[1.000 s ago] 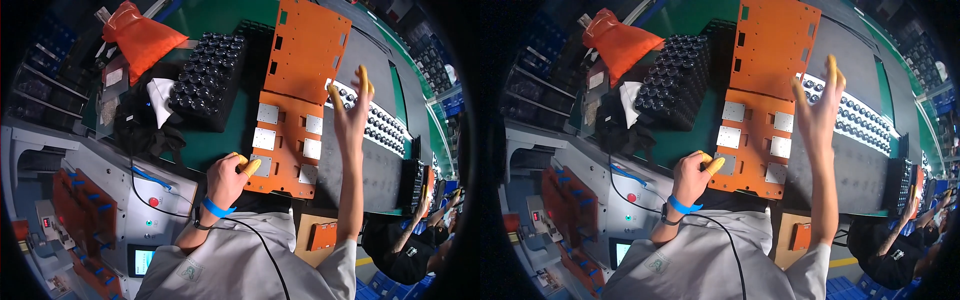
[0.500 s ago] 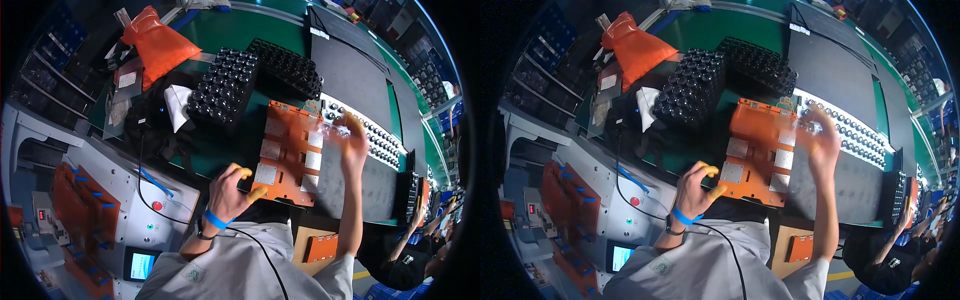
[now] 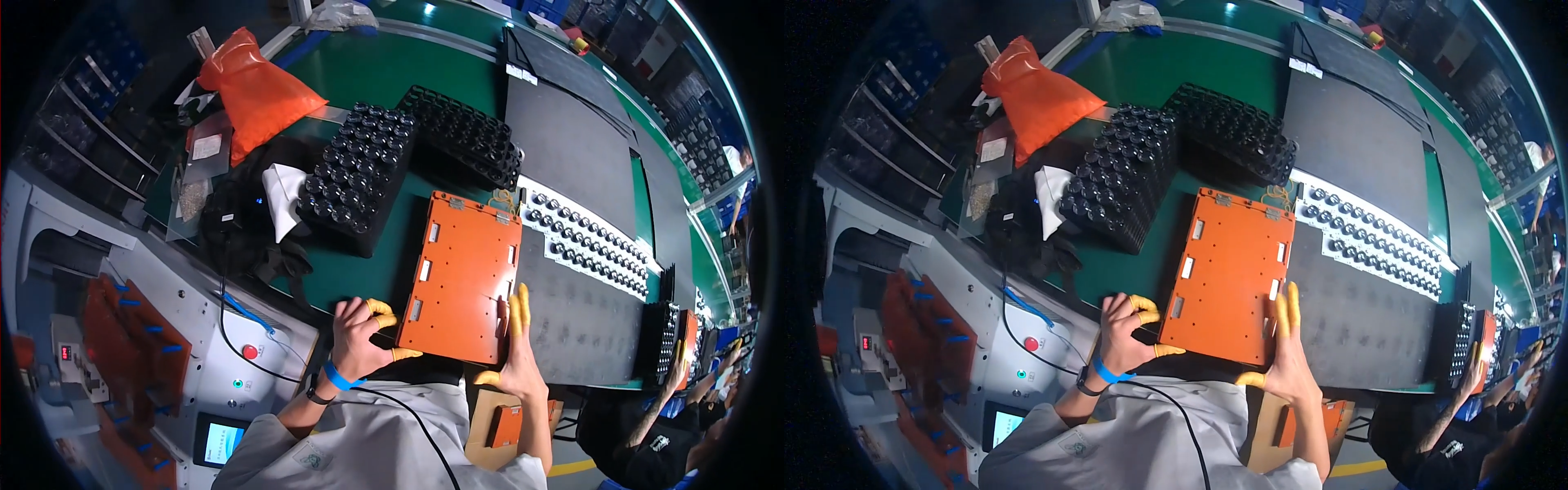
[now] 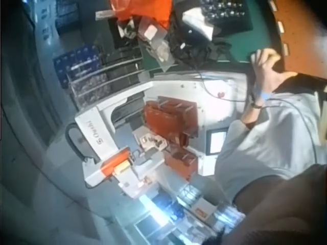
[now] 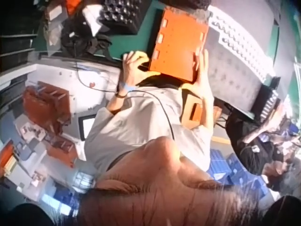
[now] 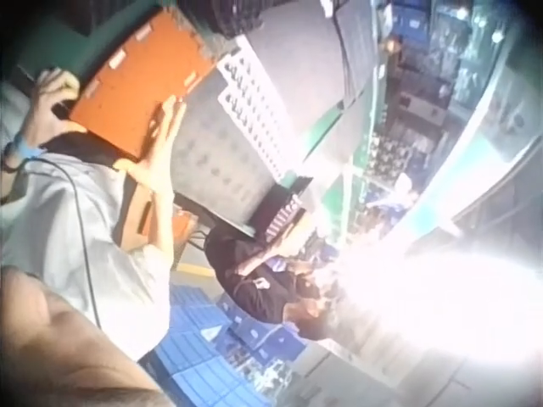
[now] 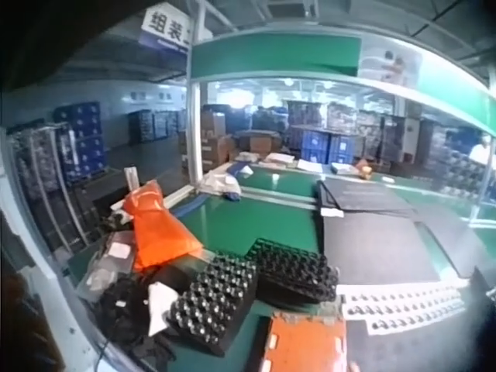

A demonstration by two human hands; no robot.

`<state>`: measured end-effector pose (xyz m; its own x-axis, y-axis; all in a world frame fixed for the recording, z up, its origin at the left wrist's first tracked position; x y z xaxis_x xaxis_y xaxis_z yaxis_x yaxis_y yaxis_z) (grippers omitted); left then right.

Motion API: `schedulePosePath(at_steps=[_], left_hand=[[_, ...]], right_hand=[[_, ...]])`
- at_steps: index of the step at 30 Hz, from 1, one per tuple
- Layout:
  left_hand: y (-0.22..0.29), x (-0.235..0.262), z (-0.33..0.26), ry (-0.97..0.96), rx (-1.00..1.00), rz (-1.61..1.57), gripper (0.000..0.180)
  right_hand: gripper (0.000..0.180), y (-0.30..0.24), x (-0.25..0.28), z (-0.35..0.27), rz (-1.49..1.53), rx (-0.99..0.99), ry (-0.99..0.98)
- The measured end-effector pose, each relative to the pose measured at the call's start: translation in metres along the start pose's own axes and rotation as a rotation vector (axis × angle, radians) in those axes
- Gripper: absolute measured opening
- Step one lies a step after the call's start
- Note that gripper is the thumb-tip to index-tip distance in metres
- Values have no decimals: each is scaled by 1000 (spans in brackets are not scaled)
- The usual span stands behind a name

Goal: Assemble small electronic or metal components into an orange fixture tray and use a pneumatic press machine.

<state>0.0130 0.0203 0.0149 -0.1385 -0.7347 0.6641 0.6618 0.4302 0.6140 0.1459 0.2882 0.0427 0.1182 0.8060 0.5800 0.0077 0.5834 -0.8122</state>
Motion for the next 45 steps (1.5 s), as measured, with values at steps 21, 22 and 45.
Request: schedulePosePath(at_steps=[21,22,45], left_hand=[[35,33,-42,121,154,-568,66],[40,38,-46,132,134,-578,67],[76,253,-373,1633,86,-746,61]], right_hand=[[55,-25,-59,7,897,-118,515],[56,-34,-63,13,917,-51,469],[52,-268,-251,12,660,715,-907]])
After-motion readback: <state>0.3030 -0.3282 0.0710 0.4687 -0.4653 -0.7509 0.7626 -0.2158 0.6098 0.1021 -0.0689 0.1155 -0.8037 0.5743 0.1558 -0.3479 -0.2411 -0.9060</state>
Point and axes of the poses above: each hand's wrist, its own z-axis towards the middle knuckle, its own x-axis out of the back of the hand, y = z × x, the point moved 2 cm from there along z, towards the middle knuckle
